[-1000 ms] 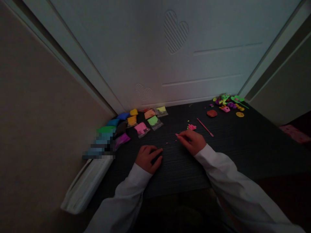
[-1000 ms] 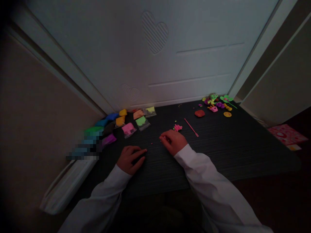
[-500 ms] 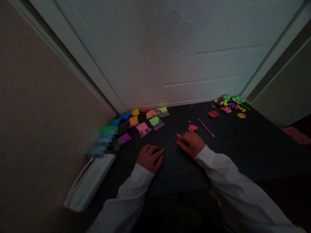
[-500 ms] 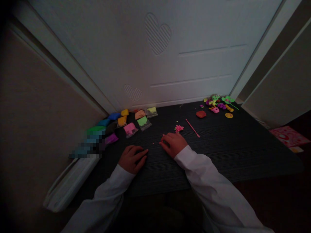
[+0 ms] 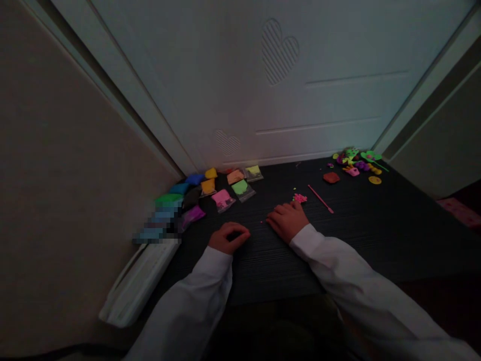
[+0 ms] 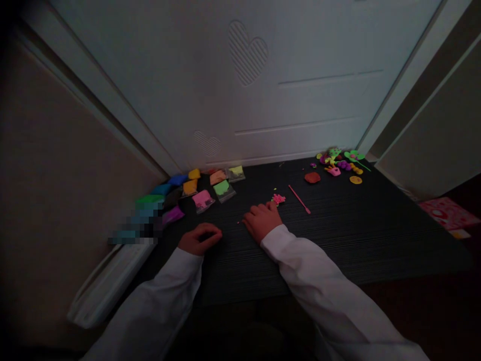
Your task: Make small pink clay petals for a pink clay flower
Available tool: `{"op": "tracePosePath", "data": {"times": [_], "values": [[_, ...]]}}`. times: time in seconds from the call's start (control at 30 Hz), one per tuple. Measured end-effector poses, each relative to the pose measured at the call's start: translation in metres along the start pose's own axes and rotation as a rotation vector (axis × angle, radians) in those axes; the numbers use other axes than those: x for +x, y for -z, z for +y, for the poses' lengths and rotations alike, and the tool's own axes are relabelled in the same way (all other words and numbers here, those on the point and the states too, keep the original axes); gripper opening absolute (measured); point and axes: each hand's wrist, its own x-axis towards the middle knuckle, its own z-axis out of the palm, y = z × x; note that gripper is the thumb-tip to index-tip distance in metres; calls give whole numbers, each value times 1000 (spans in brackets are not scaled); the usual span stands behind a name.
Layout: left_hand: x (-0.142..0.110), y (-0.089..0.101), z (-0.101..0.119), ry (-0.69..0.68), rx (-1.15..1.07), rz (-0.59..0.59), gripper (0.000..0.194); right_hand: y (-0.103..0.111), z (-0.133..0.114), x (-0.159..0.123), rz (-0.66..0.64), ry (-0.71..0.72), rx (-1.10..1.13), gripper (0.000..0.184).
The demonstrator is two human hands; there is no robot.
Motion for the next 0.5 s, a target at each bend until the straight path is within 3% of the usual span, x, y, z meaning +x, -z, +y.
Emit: {"op": "tracePosePath", "data": {"times": [0.1,0.3,0.5], "values": [[11,-3,4,87,-209,4,13,-3,0,3,17,-10,3,24],[42,-15,4,387,-758,72,19,-5,-2,7,42,-15,11,23],[59,-22,4,434,-935,18,24,-4,-3,6,43,-24,12,24]]}}
